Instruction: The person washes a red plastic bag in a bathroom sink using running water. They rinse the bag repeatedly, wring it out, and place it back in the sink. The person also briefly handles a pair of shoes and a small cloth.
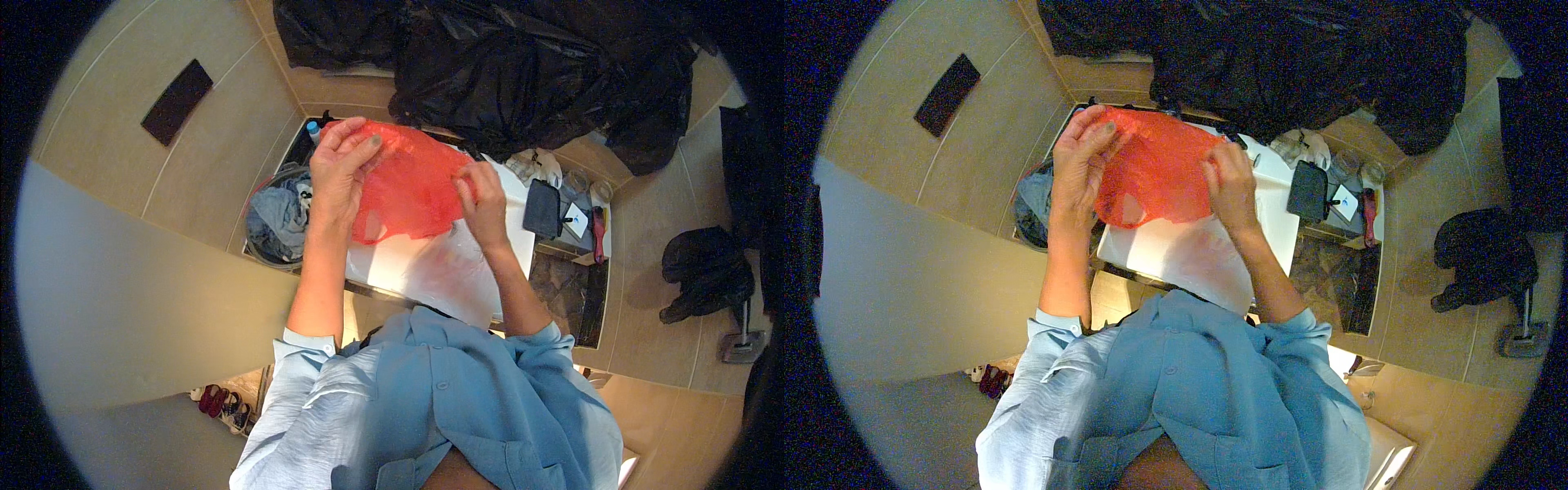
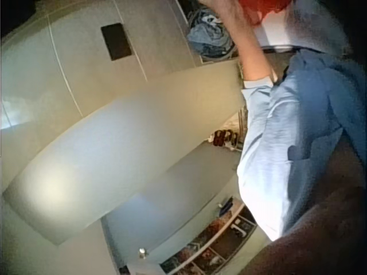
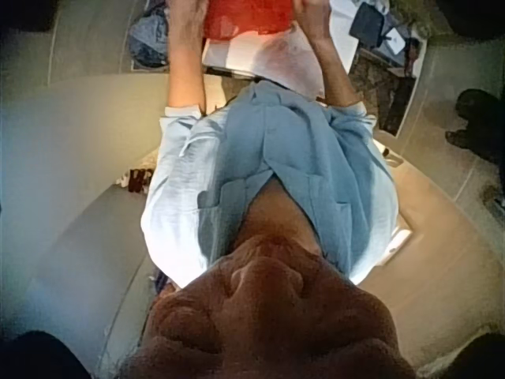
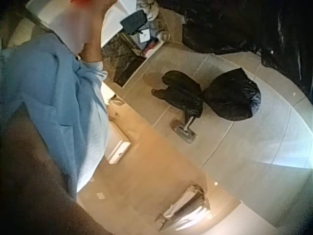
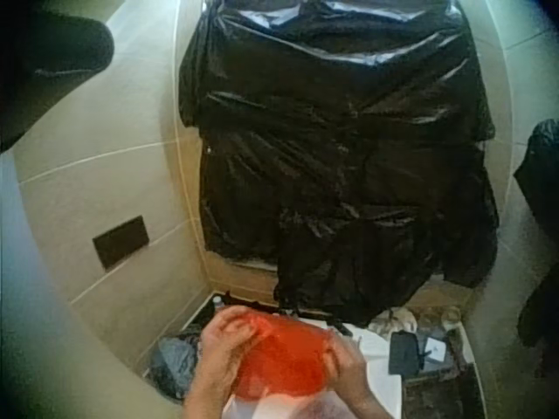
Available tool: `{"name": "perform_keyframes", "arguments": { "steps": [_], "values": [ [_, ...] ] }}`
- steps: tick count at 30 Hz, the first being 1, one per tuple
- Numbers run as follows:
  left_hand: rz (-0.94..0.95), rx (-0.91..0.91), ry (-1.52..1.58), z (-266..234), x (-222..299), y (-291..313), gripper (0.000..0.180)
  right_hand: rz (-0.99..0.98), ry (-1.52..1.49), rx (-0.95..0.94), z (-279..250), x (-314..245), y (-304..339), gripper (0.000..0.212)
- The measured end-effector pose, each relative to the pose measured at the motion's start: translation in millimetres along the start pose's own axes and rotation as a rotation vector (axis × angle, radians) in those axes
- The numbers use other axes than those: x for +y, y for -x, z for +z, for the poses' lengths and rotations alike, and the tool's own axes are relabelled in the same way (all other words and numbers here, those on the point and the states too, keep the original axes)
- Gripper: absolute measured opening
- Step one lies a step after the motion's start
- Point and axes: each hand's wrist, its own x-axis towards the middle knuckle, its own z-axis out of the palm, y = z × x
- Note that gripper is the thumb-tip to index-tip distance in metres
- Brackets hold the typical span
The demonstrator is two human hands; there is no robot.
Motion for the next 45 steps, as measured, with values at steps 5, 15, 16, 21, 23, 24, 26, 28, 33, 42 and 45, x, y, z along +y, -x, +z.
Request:
{"name": "perform_keyframes", "arguments": {
  "steps": [5, 15, 16, 21, 23, 24, 26, 28, 33, 42, 45],
  "values": [
    [0.086, 0.022, -0.192, -16, 3, -19, 0.051, 0.211, -0.269, 0.168, -22, 6, -40, 0.009],
    [-0.004, 0.034, 0.022, -23, 6, -8, 0.040, 0.657, -0.604, -0.148, 51, 62, 25, 0.028],
    [0.013, 0.050, 0.006, -27, 7, -8, 0.040, 0.713, -0.692, -0.105, 49, 53, 23, 0.026],
    [0.104, 0.158, -0.223, -81, 5, -18, 0.033, 0.513, -0.656, 0.021, -1, 38, -22, 0.014],
    [0.163, 0.261, -0.339, -78, -1, -18, 0.031, 0.465, -0.786, 0.040, -10, 22, -40, 0.013],
    [0.212, 0.253, -0.402, -78, -4, -18, 0.030, 0.451, -0.875, 0.019, -13, 20, -46, 0.015],
    [0.307, 0.240, -0.521, -84, -10, -22, 0.029, 0.521, -1.097, -0.041, -22, 7, -57, 0.018],
    [0.342, 0.255, -0.679, -85, -13, -21, 0.030, 0.581, -1.328, -0.073, -25, 8, -61, 0.022],
    [0.710, 0.329, -1.445, -36, 0, 5, 0.033, 0.711, -1.598, -0.213, -29, 0, -45, 0.032],
    [0.314, -0.180, -1.188, 7, -42, 31, 0.036, 0.967, -1.792, -0.349, -3, -11, -9, 0.047],
    [0.403, -0.163, -1.164, 4, -48, 32, 0.020, 1.010, -1.710, -0.355, -7, -8, -1, 0.042]
  ]
}}
